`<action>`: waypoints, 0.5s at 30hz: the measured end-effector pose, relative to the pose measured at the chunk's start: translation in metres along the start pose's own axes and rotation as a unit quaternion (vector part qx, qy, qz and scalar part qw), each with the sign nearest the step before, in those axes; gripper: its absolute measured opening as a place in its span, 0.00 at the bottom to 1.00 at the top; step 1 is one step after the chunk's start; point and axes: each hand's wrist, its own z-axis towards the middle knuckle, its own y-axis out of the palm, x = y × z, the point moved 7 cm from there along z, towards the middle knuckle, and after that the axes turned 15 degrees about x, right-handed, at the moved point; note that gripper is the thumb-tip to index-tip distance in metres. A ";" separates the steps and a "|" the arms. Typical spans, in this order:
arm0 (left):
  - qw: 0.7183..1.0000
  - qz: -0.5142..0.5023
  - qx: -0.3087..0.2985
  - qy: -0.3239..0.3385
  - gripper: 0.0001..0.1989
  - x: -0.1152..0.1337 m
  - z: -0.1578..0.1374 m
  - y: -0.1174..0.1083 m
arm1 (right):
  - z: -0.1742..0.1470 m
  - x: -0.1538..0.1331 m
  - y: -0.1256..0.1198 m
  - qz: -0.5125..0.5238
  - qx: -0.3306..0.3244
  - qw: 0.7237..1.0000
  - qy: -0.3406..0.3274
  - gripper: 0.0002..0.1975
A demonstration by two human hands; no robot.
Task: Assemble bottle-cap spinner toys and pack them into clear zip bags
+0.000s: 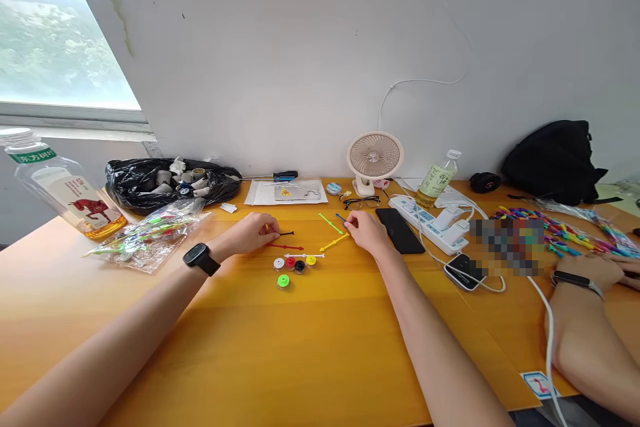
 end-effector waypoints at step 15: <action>0.994 0.078 0.067 0.041 0.08 0.002 -0.031 -0.020 | -0.012 -0.019 -0.027 0.076 0.129 0.984 -0.097 0.11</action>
